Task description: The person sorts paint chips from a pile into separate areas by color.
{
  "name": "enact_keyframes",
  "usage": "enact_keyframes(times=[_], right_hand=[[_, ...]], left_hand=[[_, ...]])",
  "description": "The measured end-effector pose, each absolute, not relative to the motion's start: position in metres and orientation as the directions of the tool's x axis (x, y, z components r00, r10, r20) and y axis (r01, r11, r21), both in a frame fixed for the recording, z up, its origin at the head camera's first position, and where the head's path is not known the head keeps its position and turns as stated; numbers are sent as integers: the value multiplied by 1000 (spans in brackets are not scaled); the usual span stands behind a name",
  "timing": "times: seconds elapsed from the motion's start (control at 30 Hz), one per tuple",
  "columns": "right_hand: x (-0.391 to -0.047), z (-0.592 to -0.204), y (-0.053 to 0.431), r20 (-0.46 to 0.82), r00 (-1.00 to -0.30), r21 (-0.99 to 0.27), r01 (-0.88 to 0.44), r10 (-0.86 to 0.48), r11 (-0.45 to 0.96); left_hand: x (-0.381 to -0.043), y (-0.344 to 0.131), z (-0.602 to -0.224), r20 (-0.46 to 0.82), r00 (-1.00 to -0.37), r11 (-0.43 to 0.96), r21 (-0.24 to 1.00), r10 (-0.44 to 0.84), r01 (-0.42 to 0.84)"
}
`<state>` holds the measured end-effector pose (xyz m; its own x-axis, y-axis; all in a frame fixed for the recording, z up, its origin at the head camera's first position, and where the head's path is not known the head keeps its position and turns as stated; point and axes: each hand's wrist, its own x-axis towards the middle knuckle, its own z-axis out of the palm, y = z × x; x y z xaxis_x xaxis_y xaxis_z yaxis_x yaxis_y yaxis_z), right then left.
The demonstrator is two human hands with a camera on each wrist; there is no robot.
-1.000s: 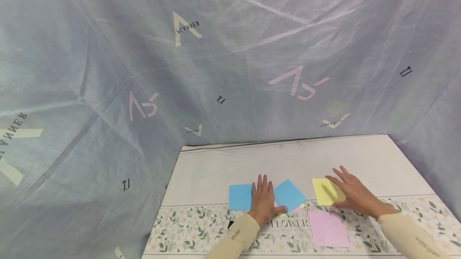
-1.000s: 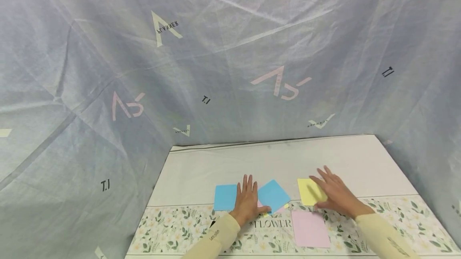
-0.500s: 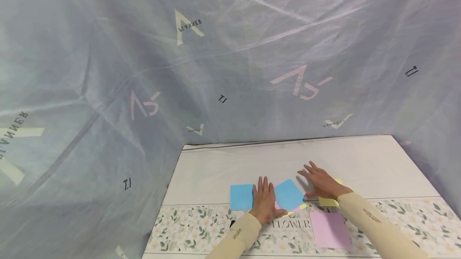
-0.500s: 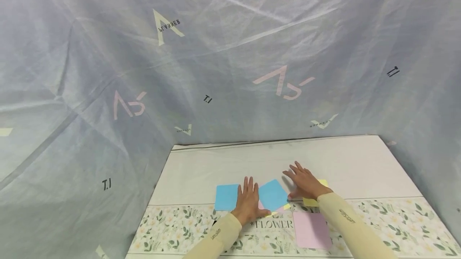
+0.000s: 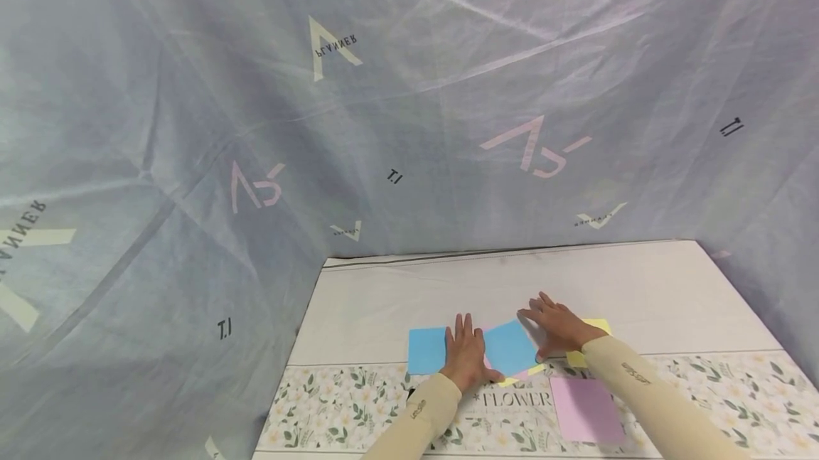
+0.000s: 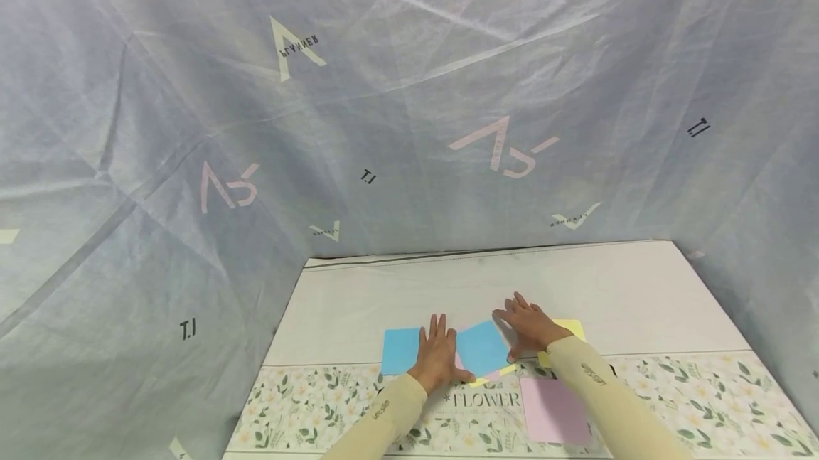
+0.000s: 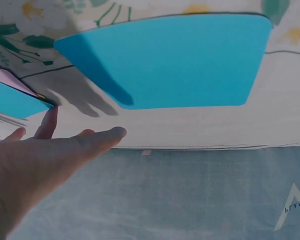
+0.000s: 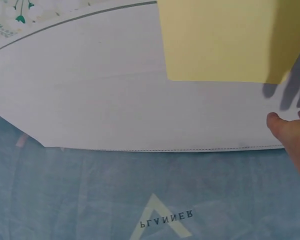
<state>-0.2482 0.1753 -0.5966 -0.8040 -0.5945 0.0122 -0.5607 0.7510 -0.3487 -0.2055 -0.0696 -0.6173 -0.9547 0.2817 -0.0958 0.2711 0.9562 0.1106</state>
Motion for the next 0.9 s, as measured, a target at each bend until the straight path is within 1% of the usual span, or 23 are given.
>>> enact_keyframes(times=[0.13,0.3,0.5,0.67,0.9], right_hand=[[-247,-598,170,-24,-808,-315,-552,-588,772],[-247,-599,165,-58,-815,-321,-532,-577,784],[-246,-598,165,-42,-818,-331,-530,-573,781],[-244,-596,167,-28,-800,-335,-557,-599,759],[-240,-589,166,-14,-774,-264,-608,-633,749]], left_hand=[[-205,-69,-617,-82,-958,956,132,275,263],[-205,-69,-619,-68,-957,953,138,281,270],[-205,-67,-619,-53,-960,955,132,276,267],[-206,-66,-620,-70,-961,957,135,267,256],[-206,-68,-622,-75,-962,957,143,264,252]])
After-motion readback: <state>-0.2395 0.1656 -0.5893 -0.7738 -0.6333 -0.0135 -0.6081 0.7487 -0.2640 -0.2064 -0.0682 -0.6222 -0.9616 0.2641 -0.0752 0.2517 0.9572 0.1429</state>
